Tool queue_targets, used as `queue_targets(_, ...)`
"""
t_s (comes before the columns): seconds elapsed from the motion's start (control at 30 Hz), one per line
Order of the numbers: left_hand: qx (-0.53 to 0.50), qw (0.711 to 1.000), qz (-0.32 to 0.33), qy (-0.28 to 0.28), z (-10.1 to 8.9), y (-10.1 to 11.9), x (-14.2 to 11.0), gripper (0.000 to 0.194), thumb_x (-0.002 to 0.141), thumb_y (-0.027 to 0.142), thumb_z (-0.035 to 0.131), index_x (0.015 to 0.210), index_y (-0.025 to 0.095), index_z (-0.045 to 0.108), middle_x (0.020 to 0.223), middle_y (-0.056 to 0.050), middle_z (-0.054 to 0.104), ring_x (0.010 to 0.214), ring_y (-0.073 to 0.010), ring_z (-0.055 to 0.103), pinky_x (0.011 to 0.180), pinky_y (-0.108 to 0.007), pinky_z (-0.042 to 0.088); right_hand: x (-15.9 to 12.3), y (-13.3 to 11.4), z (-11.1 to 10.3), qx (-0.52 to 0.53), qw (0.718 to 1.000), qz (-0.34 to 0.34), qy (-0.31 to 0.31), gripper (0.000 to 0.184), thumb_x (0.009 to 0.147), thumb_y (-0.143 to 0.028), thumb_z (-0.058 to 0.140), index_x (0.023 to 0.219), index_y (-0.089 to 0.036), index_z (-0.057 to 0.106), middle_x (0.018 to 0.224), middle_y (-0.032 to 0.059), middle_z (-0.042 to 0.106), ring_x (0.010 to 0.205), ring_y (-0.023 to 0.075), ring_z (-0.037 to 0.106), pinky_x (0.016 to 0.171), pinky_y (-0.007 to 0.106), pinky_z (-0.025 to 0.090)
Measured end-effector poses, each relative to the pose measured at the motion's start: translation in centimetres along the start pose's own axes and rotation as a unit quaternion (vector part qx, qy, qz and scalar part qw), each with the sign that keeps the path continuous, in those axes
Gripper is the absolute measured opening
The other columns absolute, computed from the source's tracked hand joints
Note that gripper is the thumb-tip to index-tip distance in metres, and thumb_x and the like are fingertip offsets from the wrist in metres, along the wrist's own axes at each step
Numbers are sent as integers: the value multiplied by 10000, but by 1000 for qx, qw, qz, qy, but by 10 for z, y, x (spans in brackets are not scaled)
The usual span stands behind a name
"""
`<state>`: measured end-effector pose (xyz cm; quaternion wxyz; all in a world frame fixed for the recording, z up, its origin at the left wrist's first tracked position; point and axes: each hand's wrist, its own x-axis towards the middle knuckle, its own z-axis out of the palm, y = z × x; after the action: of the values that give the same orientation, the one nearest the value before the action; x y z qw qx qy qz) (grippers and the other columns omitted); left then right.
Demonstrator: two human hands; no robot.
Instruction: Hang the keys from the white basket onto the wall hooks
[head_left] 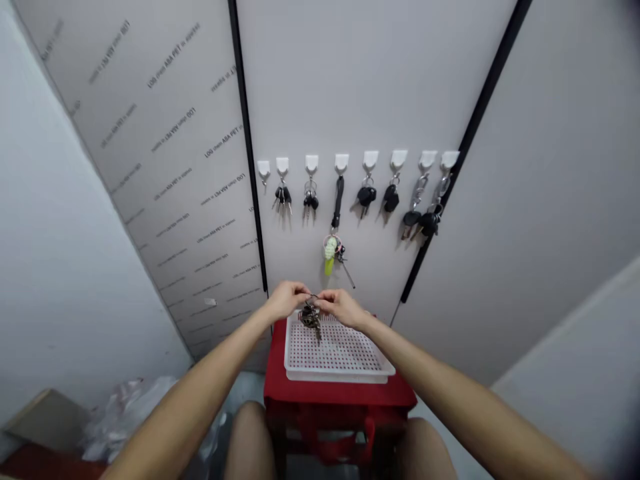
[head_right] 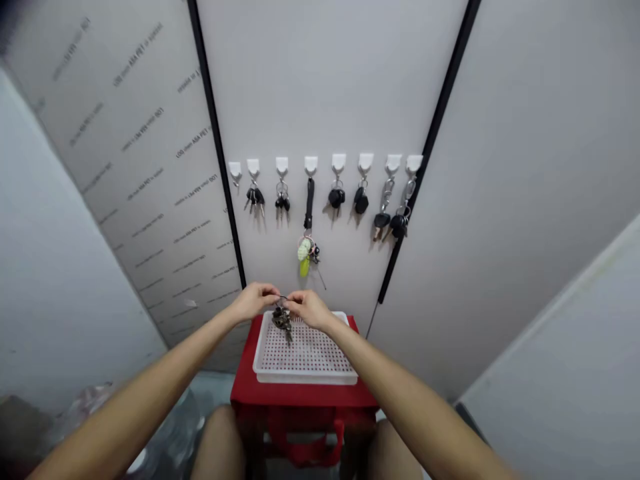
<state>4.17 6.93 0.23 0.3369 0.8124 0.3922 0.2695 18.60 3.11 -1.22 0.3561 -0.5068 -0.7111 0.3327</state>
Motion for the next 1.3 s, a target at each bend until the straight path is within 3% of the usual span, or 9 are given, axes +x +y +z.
queue_targets(0.17,-124,985,-2,118,-54,25,15,87,572,185,473,574,121,531,420,49,448,406,-50,392,443,-175,334,40,-53,-8,75,994,-38,65,137,632,-255,434,624,-125,477,474,-35,470,428,56,442,466,189,379)
queue_targets(0.3,-201,949,14,242,-102,52,34,49,555,162,501,567,117,516,429,48,454,394,-41,405,444,-177,351,83,-104,-14,79,979,-98,158,118,628,-210,426,715,-144,468,504,-40,479,444,62,476,479,200,404)
queue_targets(0.43,-234,909,28,344,-143,72,57,37,560,136,494,583,119,517,431,46,459,385,-44,421,461,-195,380,120,-142,-22,14,959,-136,248,224,629,-165,415,849,-152,455,582,-19,533,500,73,508,538,220,417)
queue_targets(0.6,-200,901,15,385,-168,75,79,46,568,127,479,563,121,524,412,42,451,374,-50,424,459,-200,385,141,-166,-23,-98,950,-161,251,270,636,-127,396,889,-145,488,721,25,581,626,97,531,646,236,402)
queue_targets(0.83,-90,906,-9,415,-168,54,97,43,533,147,498,548,137,537,425,24,493,413,-76,467,481,-200,382,141,-160,-14,-144,949,-174,219,286,626,-112,390,884,-154,508,766,27,588,676,101,524,680,228,388)
queue_targets(1.0,-19,881,-30,472,-163,44,89,68,531,209,502,539,150,534,439,16,502,478,-97,485,522,-211,367,118,-128,-16,-110,960,-163,201,241,632,-151,409,849,-158,512,771,23,569,624,87,521,622,223,402)
queue_targets(1.1,-58,861,-16,505,-148,41,74,118,518,224,514,607,148,530,480,30,487,488,-79,462,508,-191,348,94,-103,-28,-40,971,-152,182,258,637,-175,393,877,-161,484,730,9,539,535,66,507,510,198,401)
queue_targets(1.17,-141,873,16,466,-126,42,61,218,517,229,518,719,144,516,467,57,447,425,-50,409,453,-171,321,79,-88,-40,13,972,-132,193,292,626,-190,394,909,-158,458,622,-22,503,445,49,465,428,177,370)
queue_targets(1.3,-329,908,83,245,-66,56,40,519,529,205,519,1021,151,362,411,107,362,327,-16,289,365,-150,237,52,-73,-62,114,960,-81,244,419,596,-178,401,1011,-129,380,370,-111,300,297,29,288,322,153,259)
